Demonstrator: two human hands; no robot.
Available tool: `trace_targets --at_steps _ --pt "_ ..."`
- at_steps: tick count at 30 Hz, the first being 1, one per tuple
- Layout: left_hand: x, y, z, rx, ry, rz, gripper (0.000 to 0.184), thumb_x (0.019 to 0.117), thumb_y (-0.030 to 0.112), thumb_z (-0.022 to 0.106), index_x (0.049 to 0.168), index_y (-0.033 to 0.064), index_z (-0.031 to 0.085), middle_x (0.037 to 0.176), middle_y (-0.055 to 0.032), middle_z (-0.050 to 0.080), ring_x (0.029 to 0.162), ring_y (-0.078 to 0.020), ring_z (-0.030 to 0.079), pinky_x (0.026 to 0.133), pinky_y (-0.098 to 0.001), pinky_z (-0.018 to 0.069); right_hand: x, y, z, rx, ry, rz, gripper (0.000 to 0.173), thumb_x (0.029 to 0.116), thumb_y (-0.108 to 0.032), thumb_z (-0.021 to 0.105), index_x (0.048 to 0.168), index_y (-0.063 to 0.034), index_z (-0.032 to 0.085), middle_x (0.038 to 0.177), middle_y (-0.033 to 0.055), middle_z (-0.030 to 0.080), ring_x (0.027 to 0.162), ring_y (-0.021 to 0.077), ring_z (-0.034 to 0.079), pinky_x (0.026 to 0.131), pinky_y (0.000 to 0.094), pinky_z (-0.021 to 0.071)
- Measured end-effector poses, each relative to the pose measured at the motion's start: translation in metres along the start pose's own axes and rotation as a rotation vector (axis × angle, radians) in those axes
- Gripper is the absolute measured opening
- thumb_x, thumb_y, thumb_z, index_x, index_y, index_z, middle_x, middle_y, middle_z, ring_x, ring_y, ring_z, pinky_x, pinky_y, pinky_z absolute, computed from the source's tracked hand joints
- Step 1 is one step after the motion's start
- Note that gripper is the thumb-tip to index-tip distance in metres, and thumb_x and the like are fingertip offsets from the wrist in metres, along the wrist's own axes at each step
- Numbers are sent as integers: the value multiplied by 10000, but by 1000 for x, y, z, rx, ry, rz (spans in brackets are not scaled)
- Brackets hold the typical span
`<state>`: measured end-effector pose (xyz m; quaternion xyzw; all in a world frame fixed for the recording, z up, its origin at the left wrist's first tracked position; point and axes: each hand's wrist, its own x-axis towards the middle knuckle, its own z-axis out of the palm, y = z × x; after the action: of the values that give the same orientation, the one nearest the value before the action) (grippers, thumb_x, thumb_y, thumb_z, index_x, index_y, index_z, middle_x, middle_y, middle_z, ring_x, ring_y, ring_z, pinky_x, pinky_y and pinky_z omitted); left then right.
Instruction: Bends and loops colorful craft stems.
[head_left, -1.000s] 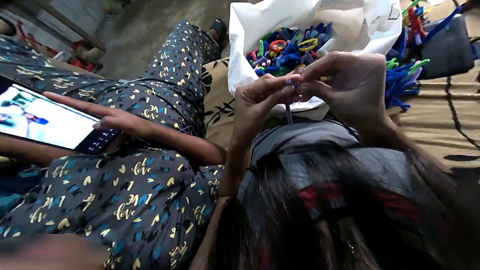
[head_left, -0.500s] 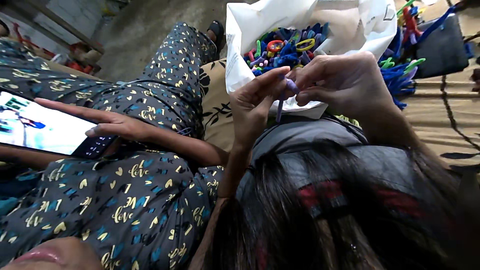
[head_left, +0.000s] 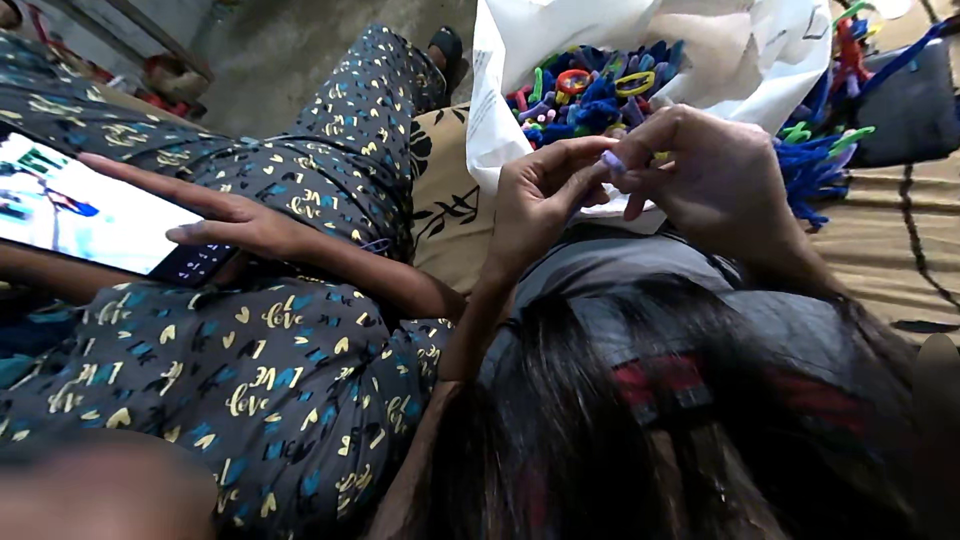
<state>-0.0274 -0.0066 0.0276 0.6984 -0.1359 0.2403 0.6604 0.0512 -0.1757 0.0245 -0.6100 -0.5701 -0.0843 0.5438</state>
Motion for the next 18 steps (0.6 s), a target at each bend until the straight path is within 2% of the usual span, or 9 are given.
trace_targets --at_steps 6,9,15,18 --pt "2 -2 -1 63 55 15 181 950 -84 602 1108 -93 688 927 -51 730 739 -25 672 701 -212 594 0 3 3 -135 51 39 183 1041 -126 589 1081 51 614 1067 110 652 874 50 675 737 202 594" --pt "1 -2 -1 67 43 -4 179 955 -78 596 1110 -100 684 940 -73 731 755 -44 685 718 -228 602 0 1 3 -217 44 53 196 1042 -128 577 1081 60 617 1046 127 650 858 55 669 754 197 583" --pt "1 -5 3 15 31 2 178 945 -106 586 1099 -104 675 903 -61 729 745 -45 688 731 -236 607 0 -1 4 -393 43 47 204 1048 -123 550 1064 66 624 986 185 639 806 142 665 727 249 571" --pt "1 -5 6 -13 51 19 175 950 -108 572 1097 -109 667 907 -57 723 752 -40 679 731 -232 600 1 -2 4 -390 51 67 211 1051 -128 545 1069 68 621 992 187 642 801 147 665 722 258 570"
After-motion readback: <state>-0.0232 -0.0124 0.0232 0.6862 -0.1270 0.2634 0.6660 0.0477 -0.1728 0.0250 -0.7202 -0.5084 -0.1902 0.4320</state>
